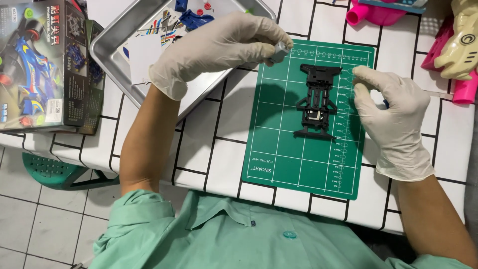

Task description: Assembling a Mini 4WD toy car model by attaching small gears and components to the chassis.

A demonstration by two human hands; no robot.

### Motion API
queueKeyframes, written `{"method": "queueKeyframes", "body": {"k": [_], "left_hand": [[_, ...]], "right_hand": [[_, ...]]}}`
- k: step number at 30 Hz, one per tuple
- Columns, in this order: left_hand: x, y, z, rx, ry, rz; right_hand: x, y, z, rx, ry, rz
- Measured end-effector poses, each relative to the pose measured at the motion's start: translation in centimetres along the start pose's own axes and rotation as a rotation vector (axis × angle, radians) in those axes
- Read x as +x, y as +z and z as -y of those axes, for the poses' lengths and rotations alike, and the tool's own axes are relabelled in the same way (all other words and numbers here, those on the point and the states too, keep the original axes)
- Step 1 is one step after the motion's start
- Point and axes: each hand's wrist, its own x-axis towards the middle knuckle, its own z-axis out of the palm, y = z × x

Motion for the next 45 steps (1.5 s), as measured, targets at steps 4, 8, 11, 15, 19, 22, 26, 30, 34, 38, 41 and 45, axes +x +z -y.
{"method": "queueKeyframes", "body": {"k": [4, 8, 11, 15, 19, 22, 26, 30, 34, 38, 41, 45], "left_hand": [[2.2, 2.5, 2.5, -0.113, 0.146, -0.022], [4.1, 6.1, 3.1, -0.311, 0.232, -0.029], [4.6, 8.1, 3.3, -0.355, 0.133, -0.119], [4.5, 9.6, 2.5, -0.394, 0.011, -0.198], [4.9, 10.5, 2.9, -0.369, -0.018, -0.244], [5.4, 11.0, 3.6, -0.391, 0.004, -0.261], [5.6, 11.5, 4.3, -0.42, 0.034, -0.265], [5.4, 11.8, 3.7, -0.396, 0.014, -0.273], [5.4, 12.1, 3.4, -0.413, 0.027, -0.305], [5.1, 12.3, 2.9, -0.366, 0.019, -0.34], [5.0, 12.3, 2.5, -0.412, 0.026, -0.346], [5.4, 12.9, 3.2, -0.433, 0.058, -0.336]], "right_hand": [[1.2, -0.6, 1.9, 0.342, 0.122, 0.102], [1.6, -0.9, 3.0, 0.59, 0.245, 0.189], [1.2, -0.8, 3.1, 0.638, 0.318, 0.202], [0.8, -0.4, 2.8, 0.634, 0.308, 0.163], [0.8, -0.2, 3.1, 0.638, 0.367, 0.143], [0.8, 0.0, 3.2, 0.671, 0.396, 0.124], [0.7, 0.3, 3.0, 0.738, 0.442, 0.103], [0.7, 0.4, 2.8, 0.854, 0.496, 0.108], [1.0, 0.1, 2.8, 0.984, 0.655, 0.154], [0.9, -0.3, 2.0, 1.066, 0.696, 0.209], [0.7, -0.9, 1.4, 1.042, 0.644, 0.242], [1.2, -0.3, 2.5, 1.1, 0.761, 0.165]]}}
